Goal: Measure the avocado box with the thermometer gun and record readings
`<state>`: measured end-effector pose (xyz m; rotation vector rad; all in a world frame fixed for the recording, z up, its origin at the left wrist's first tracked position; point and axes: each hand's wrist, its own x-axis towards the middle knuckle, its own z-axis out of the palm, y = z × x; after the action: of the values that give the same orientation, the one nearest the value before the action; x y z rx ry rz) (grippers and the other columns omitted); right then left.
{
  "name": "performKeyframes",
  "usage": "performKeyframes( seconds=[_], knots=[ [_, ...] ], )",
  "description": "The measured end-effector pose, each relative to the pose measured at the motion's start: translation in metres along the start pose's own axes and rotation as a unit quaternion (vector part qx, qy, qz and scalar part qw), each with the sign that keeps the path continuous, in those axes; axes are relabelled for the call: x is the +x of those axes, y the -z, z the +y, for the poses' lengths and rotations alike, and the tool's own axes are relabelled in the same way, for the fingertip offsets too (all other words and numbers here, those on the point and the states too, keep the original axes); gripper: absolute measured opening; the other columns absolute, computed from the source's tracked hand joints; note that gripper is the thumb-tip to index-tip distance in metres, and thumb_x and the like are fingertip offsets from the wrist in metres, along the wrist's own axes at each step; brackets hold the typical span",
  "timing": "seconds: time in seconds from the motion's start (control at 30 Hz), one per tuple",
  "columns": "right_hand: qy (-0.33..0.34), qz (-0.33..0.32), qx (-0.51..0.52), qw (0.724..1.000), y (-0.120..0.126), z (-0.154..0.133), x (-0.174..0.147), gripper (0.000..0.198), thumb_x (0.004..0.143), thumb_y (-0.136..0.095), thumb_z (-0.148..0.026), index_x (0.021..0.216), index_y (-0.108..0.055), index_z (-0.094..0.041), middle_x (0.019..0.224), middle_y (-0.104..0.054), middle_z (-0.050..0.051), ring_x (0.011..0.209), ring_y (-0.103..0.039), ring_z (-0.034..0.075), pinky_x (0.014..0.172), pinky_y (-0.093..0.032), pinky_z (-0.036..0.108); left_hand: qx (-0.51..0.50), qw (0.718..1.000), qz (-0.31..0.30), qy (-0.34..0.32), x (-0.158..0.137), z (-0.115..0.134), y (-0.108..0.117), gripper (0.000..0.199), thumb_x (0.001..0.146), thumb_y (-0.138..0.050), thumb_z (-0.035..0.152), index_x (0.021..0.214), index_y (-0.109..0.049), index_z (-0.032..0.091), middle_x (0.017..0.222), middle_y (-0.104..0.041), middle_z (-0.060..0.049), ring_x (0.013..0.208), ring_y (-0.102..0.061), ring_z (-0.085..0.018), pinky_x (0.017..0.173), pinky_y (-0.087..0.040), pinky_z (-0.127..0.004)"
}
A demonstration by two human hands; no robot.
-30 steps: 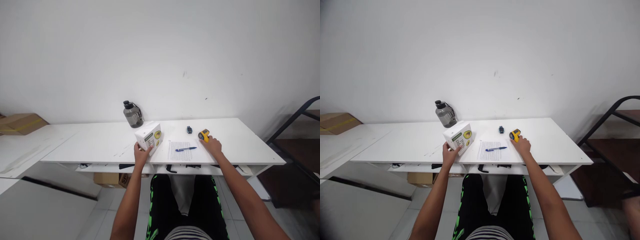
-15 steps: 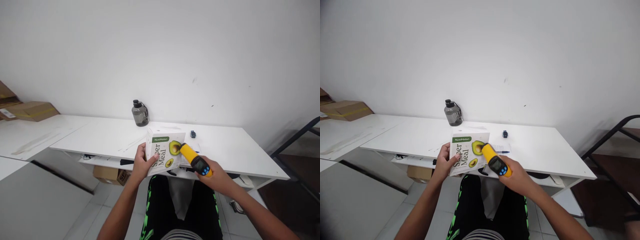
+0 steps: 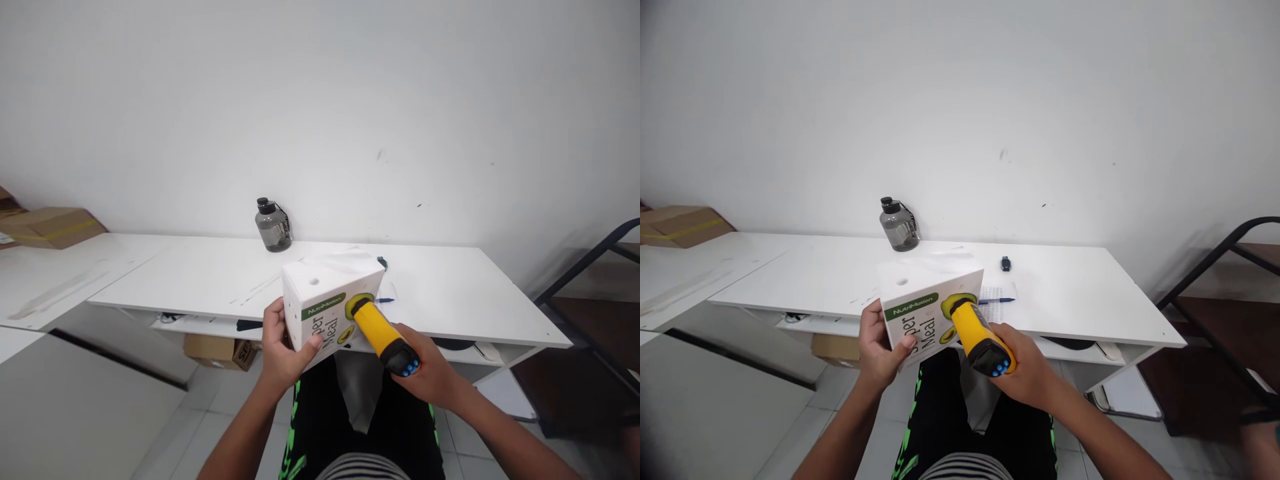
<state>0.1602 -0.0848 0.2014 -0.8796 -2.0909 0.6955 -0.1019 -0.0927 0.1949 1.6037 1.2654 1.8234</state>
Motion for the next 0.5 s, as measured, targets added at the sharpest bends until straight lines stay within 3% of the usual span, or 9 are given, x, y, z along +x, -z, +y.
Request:
performKeyframes(
  seconds=[0.17, 0.5],
  knots=[
    [0.027, -0.003, 0.000, 1.000, -0.0003, -0.0001, -0.0001, 0.035, 0.076, -0.058, -0.021, 0.110, -0.052, -0.024, 0.088, -0.062, 0.002, 0.073, -0.059, 0.016, 0.062, -0.047, 0.027, 0.003, 1.000, -0.018, -0.006, -0.0017, 0.0038, 0.0024, 0.074, 0.064, -0.074, 0.038, 0.126, -0.039, 0.018, 0.107, -0.057, -0.011, 0.095, -0.060, -0.024, 0.072, -0.054, -0.036],
    [0.009, -0.005, 0.023, 1.000, 0.0009, -0.0037, -0.0015, 0.038, 0.074, -0.059, -0.020, 0.112, -0.053, -0.023, 0.091, -0.063, 0.003, 0.076, -0.060, 0.017, 0.065, -0.049, 0.028, -0.023, 0.999, -0.030, -0.011, -0.0031, 0.0043, 0.0004, 0.071, 0.065, -0.074, 0.034, 0.126, -0.039, 0.019, 0.107, -0.058, -0.012, 0.090, -0.062, -0.023, 0.066, -0.056, -0.034]
  ],
)
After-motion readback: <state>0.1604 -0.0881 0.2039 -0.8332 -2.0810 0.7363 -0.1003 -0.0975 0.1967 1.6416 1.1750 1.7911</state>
